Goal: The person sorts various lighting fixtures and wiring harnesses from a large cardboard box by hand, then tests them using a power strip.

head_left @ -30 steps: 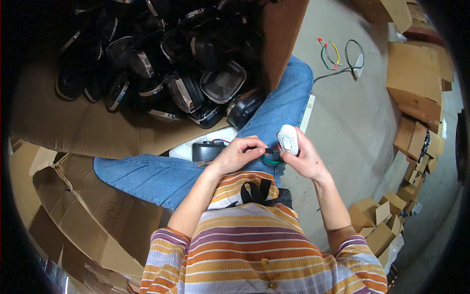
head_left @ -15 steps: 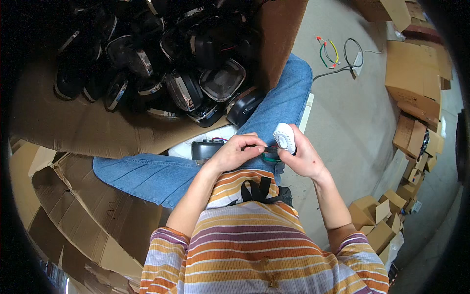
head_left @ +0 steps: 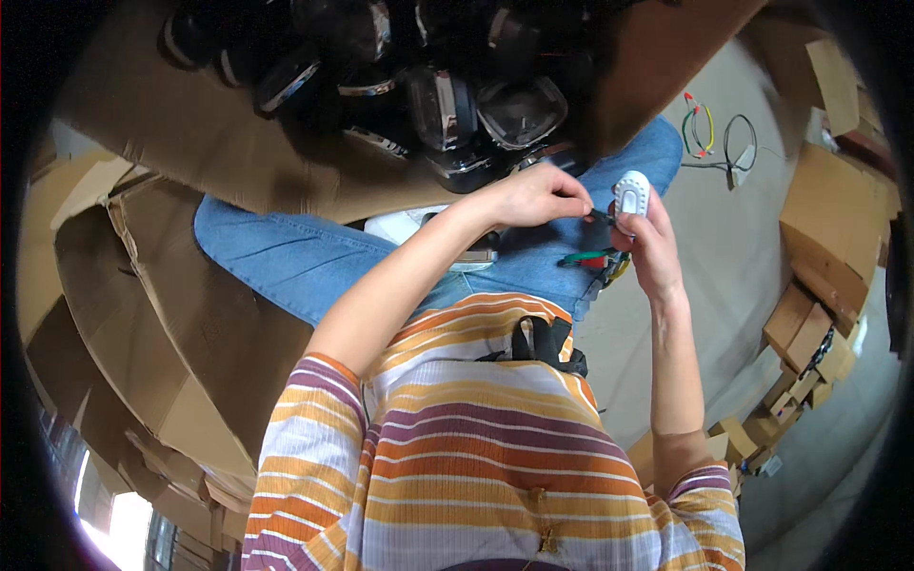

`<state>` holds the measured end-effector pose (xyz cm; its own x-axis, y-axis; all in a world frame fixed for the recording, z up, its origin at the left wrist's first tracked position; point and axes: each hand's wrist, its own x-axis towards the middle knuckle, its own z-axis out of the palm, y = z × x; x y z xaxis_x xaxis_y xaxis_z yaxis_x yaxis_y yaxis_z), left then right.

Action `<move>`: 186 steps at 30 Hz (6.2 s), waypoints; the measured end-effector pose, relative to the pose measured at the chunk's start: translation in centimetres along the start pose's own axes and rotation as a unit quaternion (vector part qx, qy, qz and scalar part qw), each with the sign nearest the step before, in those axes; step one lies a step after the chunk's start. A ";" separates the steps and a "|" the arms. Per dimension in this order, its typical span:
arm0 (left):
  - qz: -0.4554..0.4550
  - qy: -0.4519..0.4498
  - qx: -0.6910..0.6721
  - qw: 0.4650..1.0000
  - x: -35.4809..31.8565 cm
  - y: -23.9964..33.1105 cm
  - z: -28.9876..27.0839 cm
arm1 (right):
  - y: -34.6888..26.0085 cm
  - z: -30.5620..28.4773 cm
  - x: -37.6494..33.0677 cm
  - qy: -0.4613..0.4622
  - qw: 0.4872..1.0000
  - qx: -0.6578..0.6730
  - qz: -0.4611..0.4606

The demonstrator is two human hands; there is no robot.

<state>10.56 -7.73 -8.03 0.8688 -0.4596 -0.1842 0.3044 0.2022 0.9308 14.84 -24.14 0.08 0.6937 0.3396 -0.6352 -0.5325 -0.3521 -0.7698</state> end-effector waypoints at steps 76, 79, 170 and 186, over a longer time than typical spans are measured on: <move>-0.113 0.150 0.725 0.662 -8.0 2.6 -1.6 | 0.5 -3.7 -6.9 0.024 0.957 -0.286 -0.037; -0.127 0.162 0.699 0.685 -8.5 3.0 -1.5 | 1.1 -3.6 -6.8 0.041 0.959 -0.272 -0.070; 0.074 0.191 0.082 0.975 -5.6 6.0 4.4 | 2.1 -5.3 -7.8 -0.007 0.992 -0.121 0.014; 0.138 0.187 0.334 0.914 -2.9 6.5 4.9 | 2.1 -5.1 -7.5 -0.011 0.995 -0.099 -0.004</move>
<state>8.05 -9.34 0.07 0.9872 -0.1176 0.1074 -0.1435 -0.3637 0.9204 10.98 -31.83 3.54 0.6858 0.3607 -0.6321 -0.4195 -0.5138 -0.7484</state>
